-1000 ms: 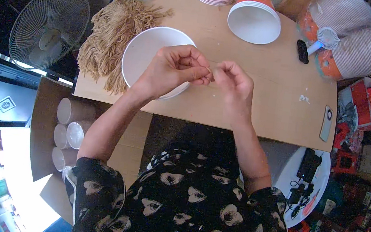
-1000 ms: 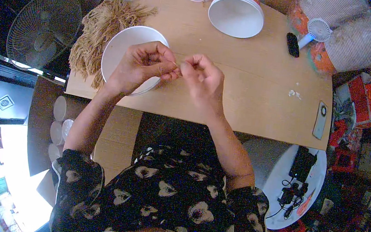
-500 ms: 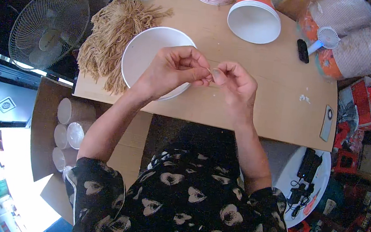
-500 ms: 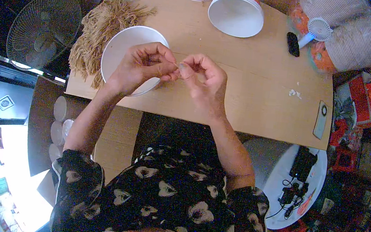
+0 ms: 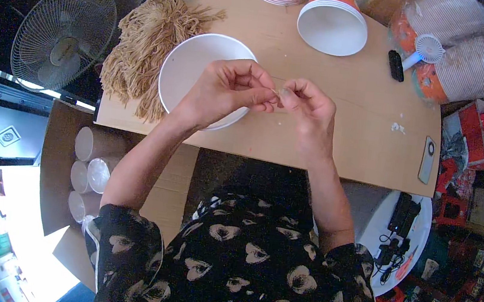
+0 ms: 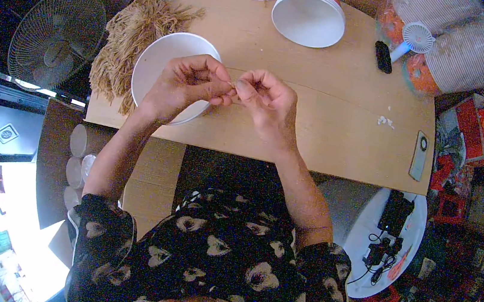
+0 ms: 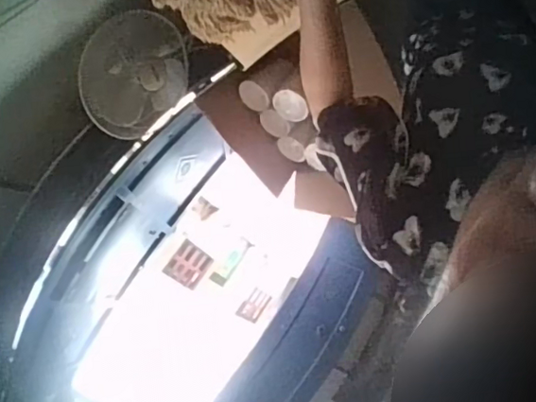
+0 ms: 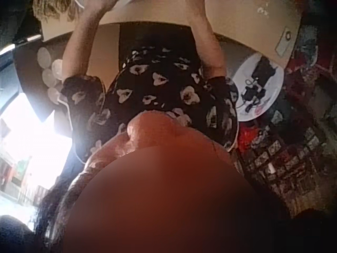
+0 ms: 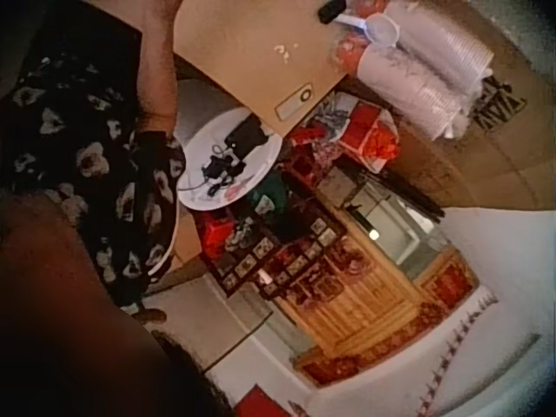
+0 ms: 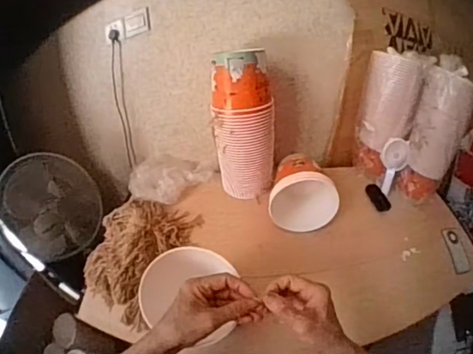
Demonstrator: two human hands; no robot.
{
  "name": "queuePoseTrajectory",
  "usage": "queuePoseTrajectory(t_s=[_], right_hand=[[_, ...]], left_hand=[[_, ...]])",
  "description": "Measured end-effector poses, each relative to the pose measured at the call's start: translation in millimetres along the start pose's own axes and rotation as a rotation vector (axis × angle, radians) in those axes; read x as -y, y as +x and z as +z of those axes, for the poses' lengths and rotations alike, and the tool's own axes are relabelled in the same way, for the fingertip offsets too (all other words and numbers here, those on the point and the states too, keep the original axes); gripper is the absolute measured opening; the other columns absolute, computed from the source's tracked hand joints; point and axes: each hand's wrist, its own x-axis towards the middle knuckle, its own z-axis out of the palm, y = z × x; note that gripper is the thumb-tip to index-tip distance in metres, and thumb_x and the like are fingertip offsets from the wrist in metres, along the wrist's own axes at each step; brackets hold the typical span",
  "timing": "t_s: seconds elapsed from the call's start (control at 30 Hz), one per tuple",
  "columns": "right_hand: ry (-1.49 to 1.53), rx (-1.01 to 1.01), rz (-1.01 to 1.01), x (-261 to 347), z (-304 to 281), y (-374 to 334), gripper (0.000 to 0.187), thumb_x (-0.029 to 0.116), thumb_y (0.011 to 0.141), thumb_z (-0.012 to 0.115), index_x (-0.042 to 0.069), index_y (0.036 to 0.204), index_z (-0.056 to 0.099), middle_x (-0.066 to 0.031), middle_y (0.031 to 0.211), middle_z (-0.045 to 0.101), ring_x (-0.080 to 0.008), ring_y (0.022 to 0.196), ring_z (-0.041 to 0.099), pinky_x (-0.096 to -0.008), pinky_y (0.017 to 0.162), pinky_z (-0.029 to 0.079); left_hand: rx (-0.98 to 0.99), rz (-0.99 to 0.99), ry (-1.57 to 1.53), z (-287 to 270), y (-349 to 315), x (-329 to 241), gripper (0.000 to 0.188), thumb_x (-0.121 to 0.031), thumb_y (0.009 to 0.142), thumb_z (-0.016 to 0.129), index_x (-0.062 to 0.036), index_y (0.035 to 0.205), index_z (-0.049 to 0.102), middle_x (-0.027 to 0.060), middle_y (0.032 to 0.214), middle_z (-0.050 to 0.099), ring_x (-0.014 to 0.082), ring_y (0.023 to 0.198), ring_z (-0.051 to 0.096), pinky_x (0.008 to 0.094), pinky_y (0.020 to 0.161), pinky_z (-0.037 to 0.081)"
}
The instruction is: Threading thin strings through holes in paper cups to attach them as handles or decorations.
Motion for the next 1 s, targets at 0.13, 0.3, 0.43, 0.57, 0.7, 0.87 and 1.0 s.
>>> queuePoseTrajectory(t_s=[0.13,0.3,0.43,0.57,0.7,0.87,1.0], right_hand=[[0.279,-0.055,0.024,-15,-8,3,0.02,0.017,0.093,0.067,-0.002,0.101,0.064,-0.0036,0.09,0.065,-0.0109,0.083,0.064,-0.0249,0.074,0.052],[0.094,-0.026,0.048,4,1,4,0.019,0.016,0.094,0.066,-0.002,0.101,0.064,-0.0036,0.09,0.065,-0.0099,0.081,0.063,-0.0237,0.073,0.051],[-0.011,-0.01,-0.001,-1,-3,3,0.019,0.017,0.095,0.065,-0.001,0.1,0.064,-0.0024,0.089,0.066,-0.0086,0.08,0.063,-0.0223,0.072,0.05],[0.024,-0.047,0.029,-4,-1,3,0.018,0.018,0.096,0.065,0.0,0.098,0.064,-0.0015,0.086,0.065,-0.0085,0.08,0.063,-0.0217,0.072,0.05],[0.031,-0.106,0.046,-5,0,4,0.019,0.019,0.096,0.063,0.0,0.095,0.063,-0.0009,0.083,0.063,-0.0078,0.077,0.06,-0.0225,0.071,0.048],[-0.107,-0.152,0.008,6,-9,7,0.02,0.02,0.096,0.062,0.0,0.095,0.063,-0.0009,0.081,0.061,-0.0087,0.076,0.057,-0.024,0.071,0.046],[-0.265,-0.18,-0.037,11,-17,0,0.022,0.022,0.096,0.064,0.0,0.093,0.065,0.0004,0.079,0.061,-0.0062,0.072,0.053,-0.0223,0.067,0.043]], left_hand=[[0.01,0.01,-0.007,1,2,0,0.012,-0.001,0.09,0.067,0.0039,0.102,0.064,0.0102,0.09,0.07,0.0146,0.083,0.069,0.0243,0.075,0.058],[0.017,-0.003,-0.031,-2,1,1,0.013,-0.002,0.091,0.068,0.0035,0.102,0.064,0.01,0.091,0.07,0.0146,0.084,0.07,0.0244,0.076,0.058],[0.021,-0.018,0.0,1,2,-1,0.014,-0.003,0.092,0.067,0.0036,0.104,0.064,0.0102,0.091,0.07,0.0148,0.085,0.07,0.0245,0.077,0.058],[0.056,-0.002,-0.032,1,3,1,0.017,-0.003,0.094,0.064,0.0043,0.109,0.062,0.0113,0.092,0.071,0.0154,0.086,0.07,0.0256,0.079,0.058],[0.058,-0.023,-0.013,-1,1,0,0.022,-0.007,0.095,0.063,0.001,0.115,0.058,0.0107,0.097,0.07,0.0154,0.087,0.069,0.0261,0.076,0.056],[0.058,-0.049,-0.036,-2,1,-2,0.021,-0.002,0.095,0.061,0.0041,0.115,0.057,0.014,0.096,0.07,0.0167,0.088,0.07,0.0272,0.081,0.058],[0.053,-0.035,-0.022,-2,1,-2,0.023,-0.001,0.095,0.061,0.0041,0.117,0.056,0.014,0.096,0.07,0.0168,0.088,0.07,0.0272,0.081,0.058]])
